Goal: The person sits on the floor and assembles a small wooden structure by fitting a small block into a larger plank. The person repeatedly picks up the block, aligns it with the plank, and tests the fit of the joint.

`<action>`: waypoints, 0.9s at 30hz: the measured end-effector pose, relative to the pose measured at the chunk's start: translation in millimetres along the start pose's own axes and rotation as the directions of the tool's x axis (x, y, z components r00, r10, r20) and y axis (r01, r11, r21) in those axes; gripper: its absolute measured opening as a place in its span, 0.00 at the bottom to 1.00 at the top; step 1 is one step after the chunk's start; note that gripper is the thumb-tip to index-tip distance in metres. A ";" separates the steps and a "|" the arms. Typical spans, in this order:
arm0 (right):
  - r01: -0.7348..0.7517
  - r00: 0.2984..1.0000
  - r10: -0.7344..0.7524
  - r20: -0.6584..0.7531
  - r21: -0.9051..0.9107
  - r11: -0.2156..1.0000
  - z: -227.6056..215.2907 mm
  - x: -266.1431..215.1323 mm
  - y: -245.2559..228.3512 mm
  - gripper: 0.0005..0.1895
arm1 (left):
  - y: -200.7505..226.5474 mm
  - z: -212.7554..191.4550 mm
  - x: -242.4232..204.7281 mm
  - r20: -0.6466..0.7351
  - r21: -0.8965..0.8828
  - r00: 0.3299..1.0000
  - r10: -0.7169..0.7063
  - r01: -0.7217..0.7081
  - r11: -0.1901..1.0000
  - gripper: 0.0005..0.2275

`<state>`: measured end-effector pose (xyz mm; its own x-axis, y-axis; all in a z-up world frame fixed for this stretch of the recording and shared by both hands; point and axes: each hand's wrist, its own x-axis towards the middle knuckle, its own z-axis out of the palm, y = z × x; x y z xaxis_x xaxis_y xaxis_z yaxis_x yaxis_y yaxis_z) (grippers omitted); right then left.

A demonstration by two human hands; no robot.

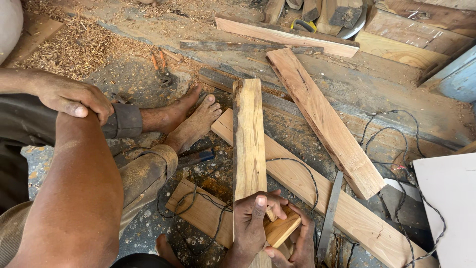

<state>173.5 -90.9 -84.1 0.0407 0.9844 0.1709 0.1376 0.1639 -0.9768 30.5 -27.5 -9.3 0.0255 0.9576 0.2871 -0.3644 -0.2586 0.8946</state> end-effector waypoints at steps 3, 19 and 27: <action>-0.018 1.000 0.018 -0.007 -0.019 1.000 -0.2 -1.0 1.7 0.61 | 1.4 0.3 1.8 0.013 0.014 1.000 0.013 -0.013 1.000 0.30; -0.171 0.974 0.189 -0.124 0.142 0.975 21.6 4.5 -25.7 0.54 | -7.3 -6.0 6.7 -0.006 0.067 0.983 -0.185 0.185 0.980 0.31; -0.437 0.842 0.523 -0.134 0.400 0.806 10.0 19.5 -59.7 0.35 | 22.2 -6.0 10.8 0.263 0.392 0.959 0.101 -0.202 0.898 0.28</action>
<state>156.3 -80.8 -23.8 0.2390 0.9059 -0.3495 -0.3029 -0.2724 -0.9133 17.1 -22.1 11.6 0.2326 0.8590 0.4561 0.0325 -0.4756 0.8791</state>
